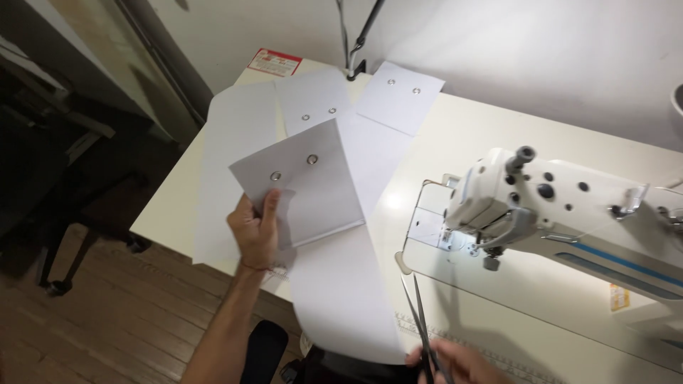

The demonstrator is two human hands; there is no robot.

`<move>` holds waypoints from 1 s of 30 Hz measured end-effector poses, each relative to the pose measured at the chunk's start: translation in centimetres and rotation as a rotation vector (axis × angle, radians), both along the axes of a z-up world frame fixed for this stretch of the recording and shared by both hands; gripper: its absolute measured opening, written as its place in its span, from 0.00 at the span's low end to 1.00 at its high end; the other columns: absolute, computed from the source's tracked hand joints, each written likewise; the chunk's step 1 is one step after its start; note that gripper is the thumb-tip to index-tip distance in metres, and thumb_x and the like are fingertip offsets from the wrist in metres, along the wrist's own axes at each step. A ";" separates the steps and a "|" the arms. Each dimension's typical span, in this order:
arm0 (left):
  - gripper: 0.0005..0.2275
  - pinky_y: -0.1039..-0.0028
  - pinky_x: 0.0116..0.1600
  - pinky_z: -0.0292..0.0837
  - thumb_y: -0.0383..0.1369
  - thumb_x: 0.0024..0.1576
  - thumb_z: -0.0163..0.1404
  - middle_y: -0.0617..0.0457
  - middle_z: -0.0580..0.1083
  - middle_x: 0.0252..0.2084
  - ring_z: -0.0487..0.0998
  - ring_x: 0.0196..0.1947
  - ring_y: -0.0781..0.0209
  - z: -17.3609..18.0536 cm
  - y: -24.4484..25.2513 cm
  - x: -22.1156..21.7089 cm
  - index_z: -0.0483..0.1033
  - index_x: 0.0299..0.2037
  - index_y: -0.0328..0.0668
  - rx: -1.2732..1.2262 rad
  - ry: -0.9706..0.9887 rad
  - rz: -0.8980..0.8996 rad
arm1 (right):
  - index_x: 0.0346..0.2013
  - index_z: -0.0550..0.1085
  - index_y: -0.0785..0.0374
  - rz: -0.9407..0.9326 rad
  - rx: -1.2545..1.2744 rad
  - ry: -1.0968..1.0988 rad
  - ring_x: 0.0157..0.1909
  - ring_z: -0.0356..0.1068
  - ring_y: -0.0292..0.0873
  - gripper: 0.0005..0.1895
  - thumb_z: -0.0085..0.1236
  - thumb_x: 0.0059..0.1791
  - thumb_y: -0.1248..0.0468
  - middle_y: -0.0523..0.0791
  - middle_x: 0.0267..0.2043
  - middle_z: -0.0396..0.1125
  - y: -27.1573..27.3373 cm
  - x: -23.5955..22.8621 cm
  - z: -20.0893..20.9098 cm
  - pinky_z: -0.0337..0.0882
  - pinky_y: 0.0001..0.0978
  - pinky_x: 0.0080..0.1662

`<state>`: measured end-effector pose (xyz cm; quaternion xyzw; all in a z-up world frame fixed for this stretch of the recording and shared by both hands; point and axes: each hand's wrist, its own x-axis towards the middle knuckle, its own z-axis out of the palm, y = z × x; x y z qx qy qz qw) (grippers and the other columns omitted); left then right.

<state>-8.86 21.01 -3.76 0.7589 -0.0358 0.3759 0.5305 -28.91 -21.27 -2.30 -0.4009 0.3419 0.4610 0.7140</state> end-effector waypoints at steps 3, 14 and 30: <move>0.15 0.72 0.30 0.59 0.44 0.71 0.64 0.65 0.69 0.26 0.62 0.28 0.73 -1.3 0.1 0.2 0.81 0.38 0.44 -0.068 0.052 0.071 | 0.68 0.78 0.78 0.346 -0.076 -0.487 0.34 0.85 0.57 0.23 0.46 0.64 0.65 0.68 0.43 0.82 1.5 4.9 4.7 0.80 0.39 0.19; 0.18 0.77 0.25 0.63 0.48 0.73 0.56 0.64 0.80 0.29 0.65 0.22 0.73 0.0 -1.0 0.1 0.88 0.51 0.40 -0.157 -0.020 -0.141 | 0.59 0.83 0.82 0.281 -0.058 -0.678 0.14 0.61 0.38 0.23 0.62 0.60 0.61 0.57 0.27 0.75 4.8 14.5 2.7 0.56 0.31 0.12; 0.21 0.76 0.34 0.53 0.46 0.77 0.49 0.68 0.57 0.27 0.56 0.28 0.74 2.3 -0.5 0.5 0.60 0.30 0.52 -0.255 0.186 -0.221 | 0.65 0.85 0.76 0.244 -0.394 -1.148 0.34 0.93 0.56 0.27 0.68 0.50 0.74 0.70 0.33 0.91 0.2 10.3 -1.1 0.96 0.49 0.31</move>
